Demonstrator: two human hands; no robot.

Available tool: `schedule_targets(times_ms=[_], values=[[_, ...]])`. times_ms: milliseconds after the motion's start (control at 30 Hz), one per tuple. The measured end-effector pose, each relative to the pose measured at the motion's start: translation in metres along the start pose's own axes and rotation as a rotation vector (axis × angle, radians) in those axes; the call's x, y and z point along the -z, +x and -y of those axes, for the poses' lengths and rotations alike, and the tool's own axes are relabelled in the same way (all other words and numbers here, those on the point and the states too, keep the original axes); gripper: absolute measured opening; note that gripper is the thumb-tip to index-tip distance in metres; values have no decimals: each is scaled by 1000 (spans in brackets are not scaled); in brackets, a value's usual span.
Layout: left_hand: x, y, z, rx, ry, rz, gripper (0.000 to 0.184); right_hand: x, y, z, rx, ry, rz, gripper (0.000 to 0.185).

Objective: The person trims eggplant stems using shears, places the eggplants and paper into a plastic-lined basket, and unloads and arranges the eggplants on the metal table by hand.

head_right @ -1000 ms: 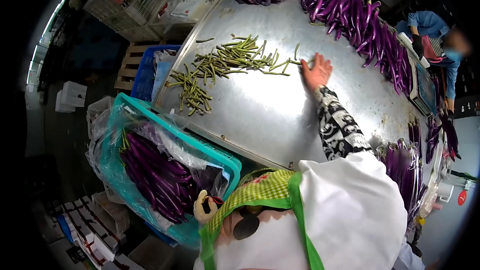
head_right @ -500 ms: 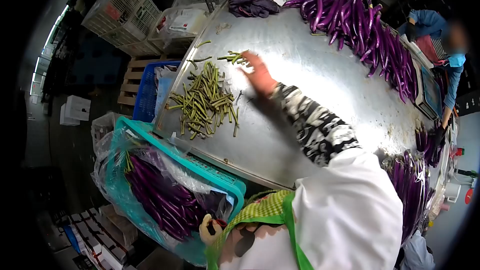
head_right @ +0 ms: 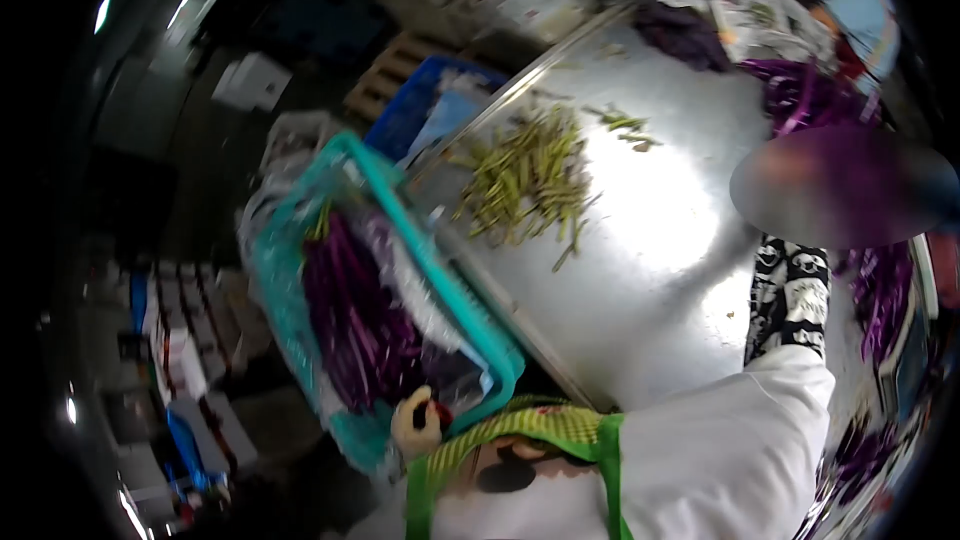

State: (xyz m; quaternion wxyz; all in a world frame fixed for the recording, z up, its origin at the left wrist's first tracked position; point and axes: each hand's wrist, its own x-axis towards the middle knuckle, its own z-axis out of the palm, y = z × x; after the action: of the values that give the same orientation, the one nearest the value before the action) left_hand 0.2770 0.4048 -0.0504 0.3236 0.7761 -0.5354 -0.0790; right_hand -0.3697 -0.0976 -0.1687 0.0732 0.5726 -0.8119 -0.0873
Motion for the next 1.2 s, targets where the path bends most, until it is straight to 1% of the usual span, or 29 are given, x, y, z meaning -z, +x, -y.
schedule_targets(times_ms=[67, 133, 200, 367, 467, 500, 533, 600, 633, 667, 700, 733, 800, 867, 900, 933, 967, 1000, 1067, 1100, 1133, 1167, 1200], values=[[1, -1, 0, 11, -49, -5, 28, 2, 9, 13, 74, -4, -8, 49], [4, 1, -4, 20, -34, -23, 29, 13, 4, 53, 181, -1, -29, 48], [0, 4, 1, -30, -34, -77, 27, 22, -12, 92, 284, 33, -52, 47], [5, 7, -2, -49, -78, -114, 23, 70, -103, 204, 577, 218, -30, 46], [8, 3, 8, 38, -209, -141, 17, 85, -171, 269, 704, 376, 21, 47], [15, 8, -1, 101, -268, -187, 13, 90, -185, 280, 733, 459, 49, 53], [20, 9, -3, 125, -278, -256, 12, 96, -200, 291, 761, 541, 81, 59], [36, 20, -23, 184, -401, -423, 12, 153, -249, 288, 817, 670, 149, 70], [41, 22, -23, 205, -487, -456, 15, 171, -274, 290, 897, 924, 341, 77], [50, 29, -35, 269, -669, -480, 21, 190, -300, 288, 964, 1182, 545, 86], [54, 37, -43, 152, -584, -501, 24, 210, -330, 284, 1056, 1226, 632, 93], [55, 42, -49, 146, -853, -433, 29, 231, -362, 279, 1146, 1270, 720, 102], [58, 53, -60, 199, -1402, -321, 40, 264, -417, 269, 1432, 1320, 773, 112], [47, 60, -74, 403, -1776, -207, 46, 261, -460, 273, 1512, 1505, 905, 117], [41, 61, -85, 423, -1800, -154, 45, 261, -478, 271, 1449, 1623, 1062, 121], [33, 61, -93, 446, -1823, -99, 44, 265, -492, 267, 1363, 1601, 985, 110], [23, 60, -94, 395, -1809, -72, 36, 253, -499, 262, 1155, 1636, 1187, 98], [19, 57, -95, 407, -1713, -107, 27, 241, -502, 258, 935, 1654, 1373, 87], [13, 52, -87, 435, -1677, -169, 26, 230, -492, 237, 981, 1618, 1304, 69], [7, 45, -70, 449, -1647, -211, 25, 219, -487, 228, 1007, 1593, 1268, 61], [7, 39, -58, 465, -1607, -257, 25, 222, -480, 210, 921, 1532, 1251, 53], [15, 28, -46, 499, -1596, -227, 26, 220, -470, 193, 905, 1497, 1235, 54], [19, 18, -28, 436, -1542, -213, 27, 221, -461, 173, 821, 1449, 1285, 50]])
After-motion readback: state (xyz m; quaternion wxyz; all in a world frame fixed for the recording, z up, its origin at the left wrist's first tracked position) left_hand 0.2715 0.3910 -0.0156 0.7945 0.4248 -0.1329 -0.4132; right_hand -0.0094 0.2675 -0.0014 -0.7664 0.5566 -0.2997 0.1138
